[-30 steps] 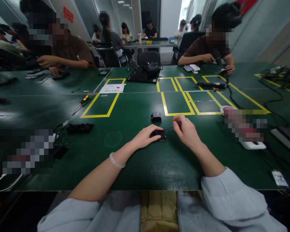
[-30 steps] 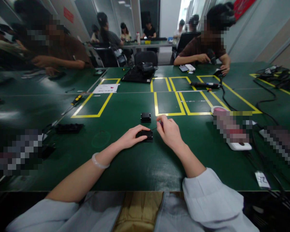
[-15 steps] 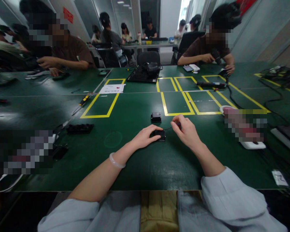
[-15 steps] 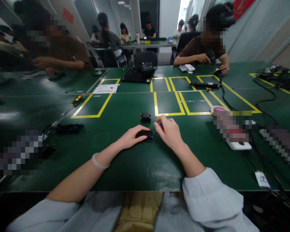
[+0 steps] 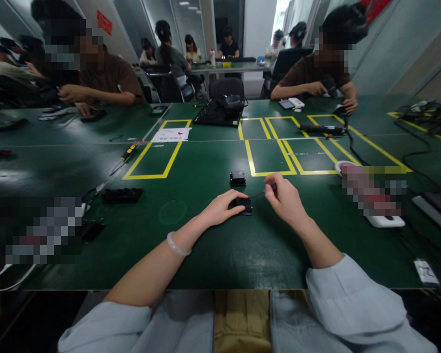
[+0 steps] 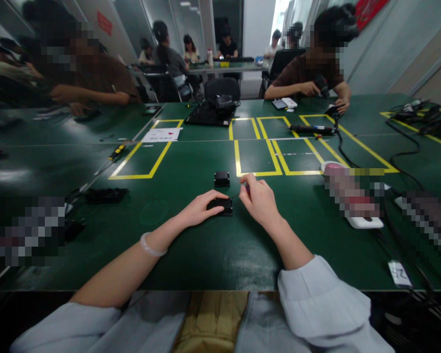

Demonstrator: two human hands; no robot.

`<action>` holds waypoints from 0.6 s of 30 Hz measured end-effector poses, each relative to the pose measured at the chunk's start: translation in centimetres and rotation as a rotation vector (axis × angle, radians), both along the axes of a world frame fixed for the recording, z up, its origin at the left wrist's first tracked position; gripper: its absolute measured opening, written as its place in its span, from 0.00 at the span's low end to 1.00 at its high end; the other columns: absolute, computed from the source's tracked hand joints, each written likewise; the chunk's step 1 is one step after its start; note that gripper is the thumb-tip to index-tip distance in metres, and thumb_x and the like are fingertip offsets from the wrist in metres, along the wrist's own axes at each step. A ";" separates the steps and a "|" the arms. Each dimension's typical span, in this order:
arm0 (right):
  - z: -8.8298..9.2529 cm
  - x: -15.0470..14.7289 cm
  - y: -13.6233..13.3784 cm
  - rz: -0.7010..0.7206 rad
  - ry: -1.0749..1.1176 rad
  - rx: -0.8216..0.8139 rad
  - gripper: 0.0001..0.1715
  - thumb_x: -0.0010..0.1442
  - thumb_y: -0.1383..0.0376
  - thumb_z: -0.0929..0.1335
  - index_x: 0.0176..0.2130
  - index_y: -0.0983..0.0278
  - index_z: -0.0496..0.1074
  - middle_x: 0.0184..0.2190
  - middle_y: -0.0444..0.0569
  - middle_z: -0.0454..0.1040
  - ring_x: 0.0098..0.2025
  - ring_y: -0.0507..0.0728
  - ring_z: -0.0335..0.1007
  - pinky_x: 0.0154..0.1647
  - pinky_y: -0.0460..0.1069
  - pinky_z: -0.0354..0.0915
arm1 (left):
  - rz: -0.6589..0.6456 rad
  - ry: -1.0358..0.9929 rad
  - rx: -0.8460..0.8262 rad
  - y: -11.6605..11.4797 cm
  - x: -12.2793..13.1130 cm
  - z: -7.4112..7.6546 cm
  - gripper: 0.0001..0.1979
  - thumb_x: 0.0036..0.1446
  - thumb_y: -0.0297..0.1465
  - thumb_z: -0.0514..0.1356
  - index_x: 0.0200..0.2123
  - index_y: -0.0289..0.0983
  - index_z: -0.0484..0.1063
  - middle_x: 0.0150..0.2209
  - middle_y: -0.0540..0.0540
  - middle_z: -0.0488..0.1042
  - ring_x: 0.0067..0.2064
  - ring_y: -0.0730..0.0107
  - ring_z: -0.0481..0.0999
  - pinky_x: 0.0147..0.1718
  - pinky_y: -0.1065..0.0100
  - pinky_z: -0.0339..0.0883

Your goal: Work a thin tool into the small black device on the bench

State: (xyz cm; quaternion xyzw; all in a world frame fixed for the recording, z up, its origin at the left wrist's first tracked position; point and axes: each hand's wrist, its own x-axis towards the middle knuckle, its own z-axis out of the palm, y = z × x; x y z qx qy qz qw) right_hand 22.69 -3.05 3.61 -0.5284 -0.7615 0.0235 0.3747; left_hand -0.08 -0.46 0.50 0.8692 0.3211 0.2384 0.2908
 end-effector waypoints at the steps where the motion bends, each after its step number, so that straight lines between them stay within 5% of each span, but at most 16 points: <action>1: 0.1 0.0 0.0 0.005 0.002 -0.002 0.08 0.61 0.65 0.60 0.41 0.61 0.64 0.30 0.48 0.72 0.32 0.57 0.67 0.37 0.51 0.60 | 0.000 -0.001 0.001 0.0 0.0 0.0 0.17 0.64 0.38 0.55 0.53 0.41 0.67 0.50 0.44 0.71 0.51 0.61 0.71 0.51 0.61 0.63; 10: 0.0 0.1 0.0 0.004 -0.001 -0.023 0.11 0.65 0.57 0.61 0.37 0.60 0.64 0.31 0.48 0.73 0.32 0.56 0.66 0.37 0.50 0.60 | 0.002 0.005 0.006 0.0 0.0 0.0 0.17 0.64 0.38 0.55 0.54 0.41 0.67 0.49 0.45 0.71 0.51 0.61 0.71 0.51 0.61 0.63; 18: -0.3 0.0 0.1 0.007 0.036 -0.003 0.07 0.62 0.64 0.61 0.41 0.61 0.64 0.30 0.48 0.72 0.31 0.56 0.67 0.36 0.51 0.61 | -0.005 -0.002 -0.001 0.1 0.1 0.0 0.17 0.64 0.38 0.55 0.53 0.41 0.67 0.50 0.44 0.71 0.51 0.61 0.71 0.52 0.60 0.63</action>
